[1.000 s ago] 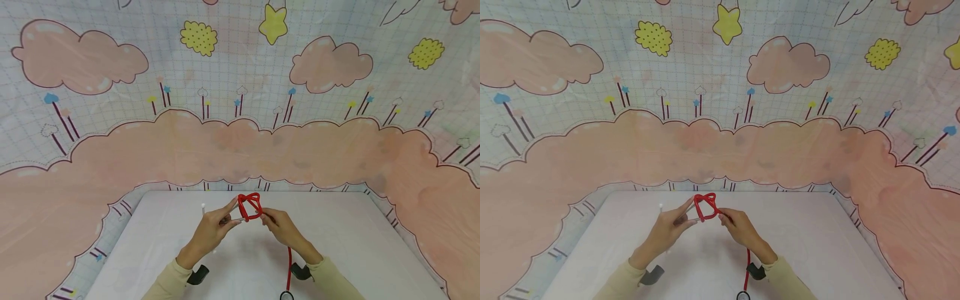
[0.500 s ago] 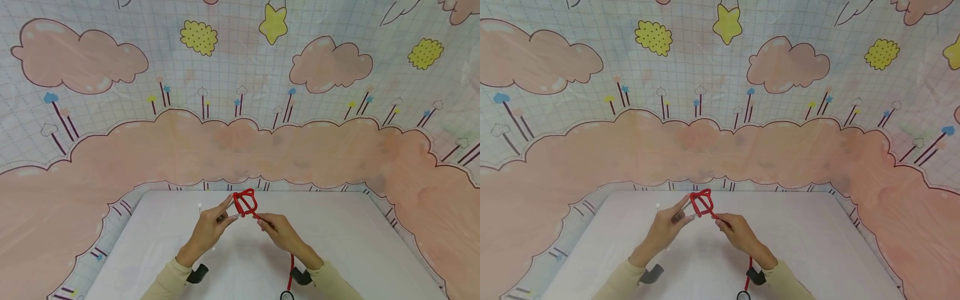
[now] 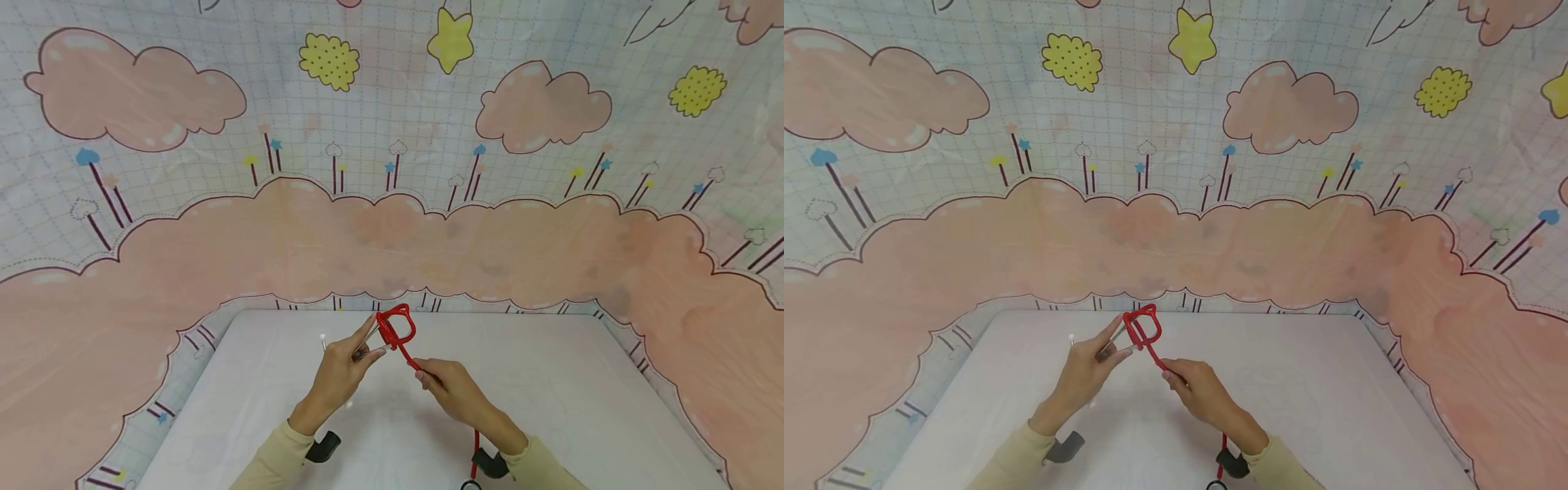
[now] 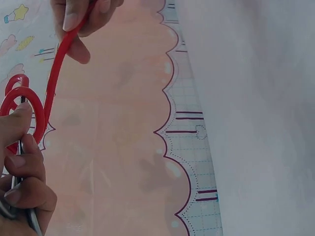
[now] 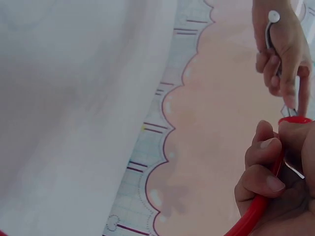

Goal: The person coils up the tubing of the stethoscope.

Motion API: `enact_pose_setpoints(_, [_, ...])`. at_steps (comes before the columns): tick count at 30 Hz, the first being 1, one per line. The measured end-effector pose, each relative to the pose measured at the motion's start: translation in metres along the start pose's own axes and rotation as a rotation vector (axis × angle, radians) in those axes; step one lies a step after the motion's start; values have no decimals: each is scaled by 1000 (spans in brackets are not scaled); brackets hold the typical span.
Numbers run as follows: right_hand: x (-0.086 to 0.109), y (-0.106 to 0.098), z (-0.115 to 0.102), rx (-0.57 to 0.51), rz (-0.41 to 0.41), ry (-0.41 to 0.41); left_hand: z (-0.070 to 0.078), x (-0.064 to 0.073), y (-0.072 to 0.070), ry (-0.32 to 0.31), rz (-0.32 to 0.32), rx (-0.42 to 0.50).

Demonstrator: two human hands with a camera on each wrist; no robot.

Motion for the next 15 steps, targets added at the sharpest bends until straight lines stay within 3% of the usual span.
enact_pose_setpoints(9, [5,0,-9,34,35,-18,-2,-1,0,2,4,-9])
enact_pose_setpoints(15, [9,0,-15,57,73,-79,-3,0,-1,-15,6,-22])
Point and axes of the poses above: each hand's wrist, its own x-axis away from the middle knuckle, its own y-axis out of the palm, z = x × y, the point moved 1 cm from there along -x, towards the middle knuckle, and after that the axes turned 8 degrees about z, right-handed, at the moved point
